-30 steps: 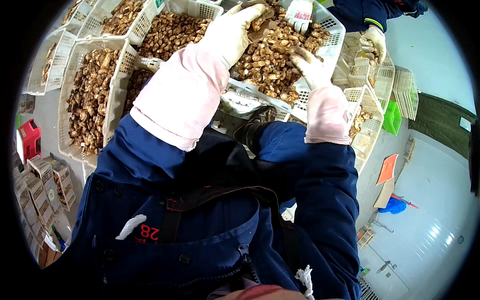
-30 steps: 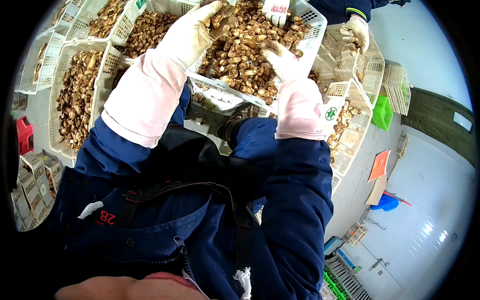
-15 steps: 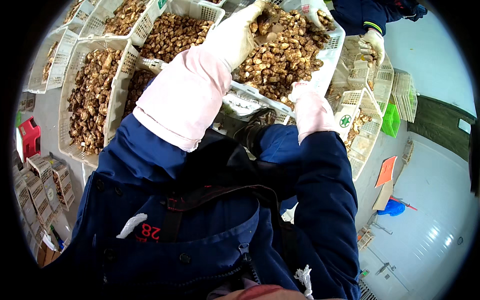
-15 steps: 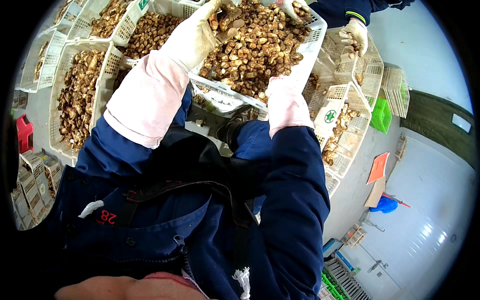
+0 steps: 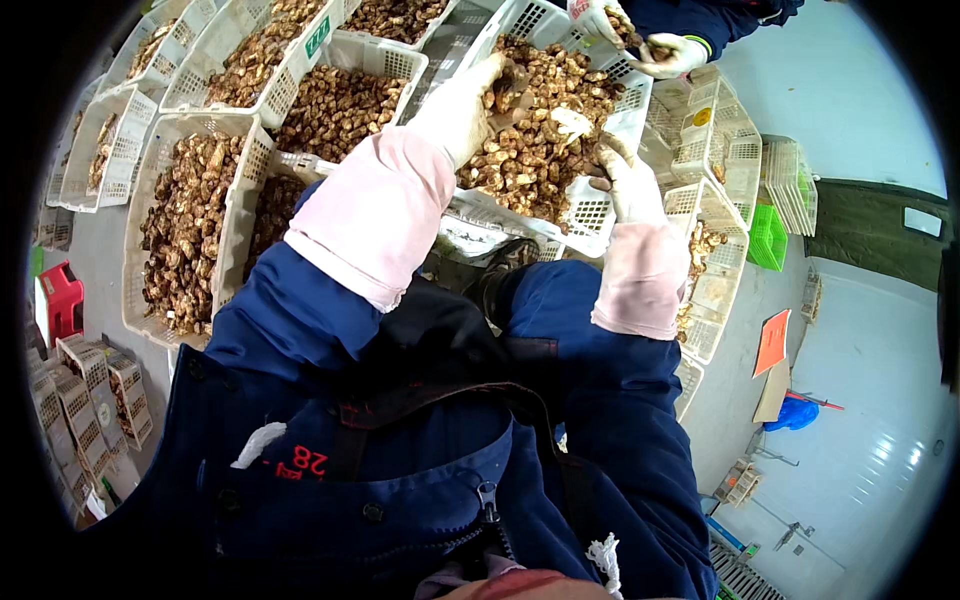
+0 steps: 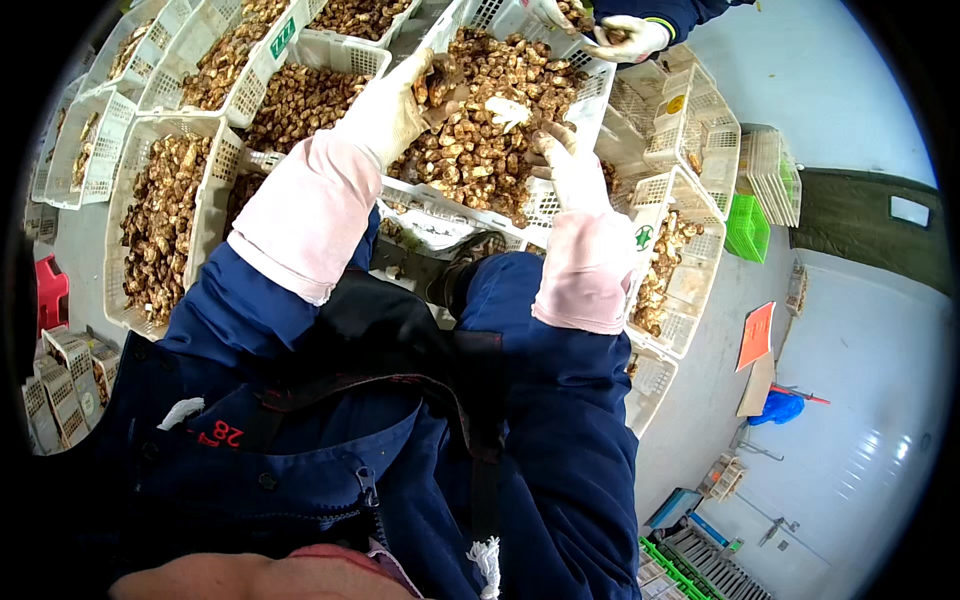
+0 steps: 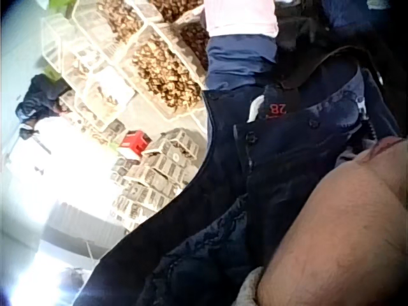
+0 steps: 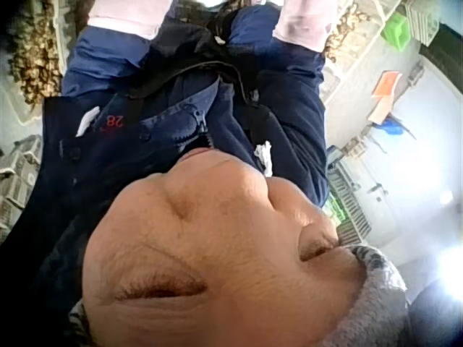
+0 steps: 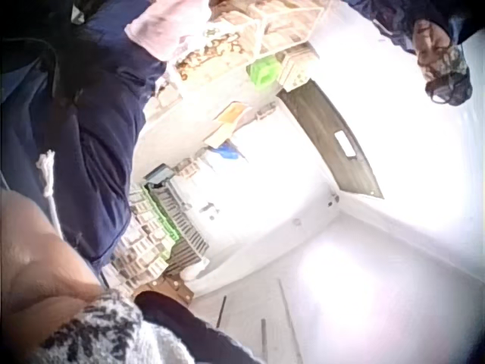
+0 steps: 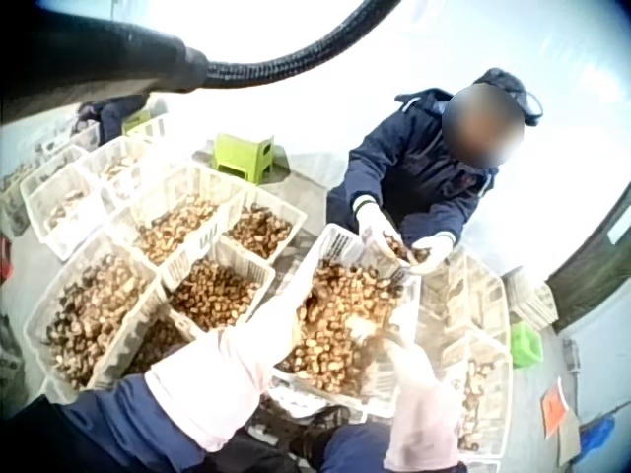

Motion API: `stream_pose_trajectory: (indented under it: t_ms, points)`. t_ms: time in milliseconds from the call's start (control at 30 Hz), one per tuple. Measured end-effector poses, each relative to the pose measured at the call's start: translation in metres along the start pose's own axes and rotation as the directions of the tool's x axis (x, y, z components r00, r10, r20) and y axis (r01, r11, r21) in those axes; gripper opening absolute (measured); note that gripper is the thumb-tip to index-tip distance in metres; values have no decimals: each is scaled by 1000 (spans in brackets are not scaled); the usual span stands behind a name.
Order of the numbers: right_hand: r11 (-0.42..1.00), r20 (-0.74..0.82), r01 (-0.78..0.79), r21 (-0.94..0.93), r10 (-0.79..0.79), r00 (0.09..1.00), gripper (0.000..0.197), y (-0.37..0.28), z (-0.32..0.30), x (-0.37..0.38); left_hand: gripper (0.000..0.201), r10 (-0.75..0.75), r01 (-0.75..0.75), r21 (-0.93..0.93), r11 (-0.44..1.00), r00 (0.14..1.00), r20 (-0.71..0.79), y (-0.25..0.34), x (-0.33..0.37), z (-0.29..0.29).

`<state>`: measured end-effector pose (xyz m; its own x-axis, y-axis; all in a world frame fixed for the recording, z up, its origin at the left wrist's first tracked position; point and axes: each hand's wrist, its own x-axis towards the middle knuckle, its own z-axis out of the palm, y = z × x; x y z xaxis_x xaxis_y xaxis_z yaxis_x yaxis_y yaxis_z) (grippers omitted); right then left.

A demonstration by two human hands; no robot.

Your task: The person sorts small bulbs by hand from one plastic crate to another, cleaning off excess soil and debris.

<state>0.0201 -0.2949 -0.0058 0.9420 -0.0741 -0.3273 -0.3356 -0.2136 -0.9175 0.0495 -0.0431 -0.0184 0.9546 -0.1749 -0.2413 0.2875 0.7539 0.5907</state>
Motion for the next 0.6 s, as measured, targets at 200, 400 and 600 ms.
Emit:
stream_pose_trajectory:
  t_ms: [200,400,600]
  points:
    - [970,65,2,243,-18,998,47,-2,25,-2,28,-74,70,88,994,996,45,-3,-14,16]
    - [984,71,81,157,-93,993,47,-8,55,-8,30,-132,106,198,975,983,126,-7,-14,12]
    - [975,-6,31,220,-31,1000,34,1,45,3,30,-127,111,119,987,983,130,-3,-13,11]
